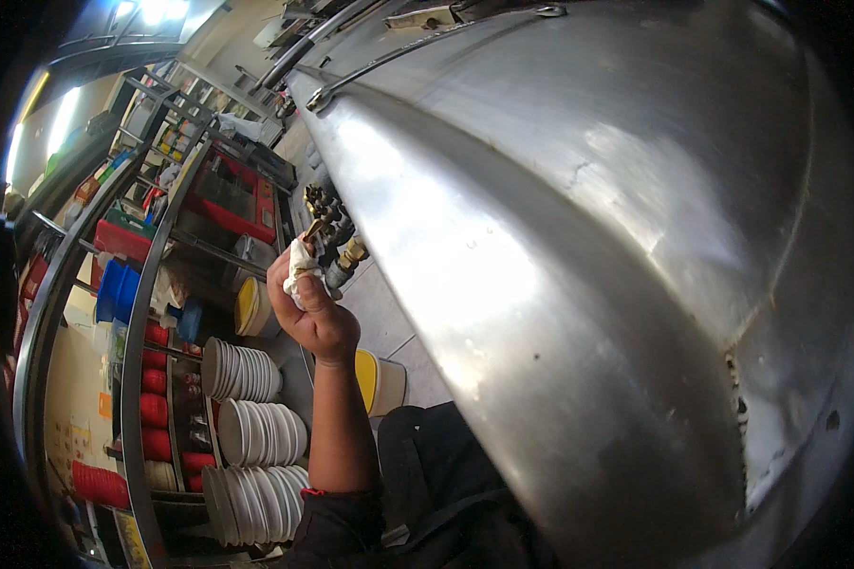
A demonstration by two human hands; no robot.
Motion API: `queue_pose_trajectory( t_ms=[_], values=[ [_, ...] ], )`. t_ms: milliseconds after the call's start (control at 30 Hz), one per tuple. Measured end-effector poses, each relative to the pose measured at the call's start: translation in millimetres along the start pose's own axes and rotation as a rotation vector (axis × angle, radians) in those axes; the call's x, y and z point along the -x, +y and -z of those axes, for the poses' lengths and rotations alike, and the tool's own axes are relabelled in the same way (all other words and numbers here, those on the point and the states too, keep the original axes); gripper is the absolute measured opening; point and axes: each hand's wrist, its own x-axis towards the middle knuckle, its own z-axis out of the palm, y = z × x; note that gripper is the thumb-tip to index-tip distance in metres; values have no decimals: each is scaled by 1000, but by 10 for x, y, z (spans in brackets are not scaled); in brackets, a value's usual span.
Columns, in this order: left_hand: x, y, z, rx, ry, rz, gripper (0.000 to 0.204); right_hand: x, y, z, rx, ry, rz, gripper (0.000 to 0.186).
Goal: The person cleans a gas connection on a kitchen stove using a cloth and a thin wire tool.
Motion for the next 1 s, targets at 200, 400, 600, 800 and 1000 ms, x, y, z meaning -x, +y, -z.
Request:
queue_pose_trajectory(
  t_ms=[200, 400, 600, 800, 1000],
  values=[
    [3, 10, 3, 16, -14, 25, 28, -19, -112, -14, 142, -28, 16, 19],
    [-10, 2, -7, 34, 14, 24, 28, -20, -189, -16, 171, -1, 17, 18],
    [-9, -1, 7, 15, -6, 14, 28, -32, -205, 32, 99, 44, 34, 16],
    [-27, -17, -4, 3, -20, -31, 35, -30, -159, -1, 78, 37, 50, 15],
    [-33, -10, 11, 17, -16, 3, 31, -8, -212, 250, -205, 186, 110, 14]
  ],
)
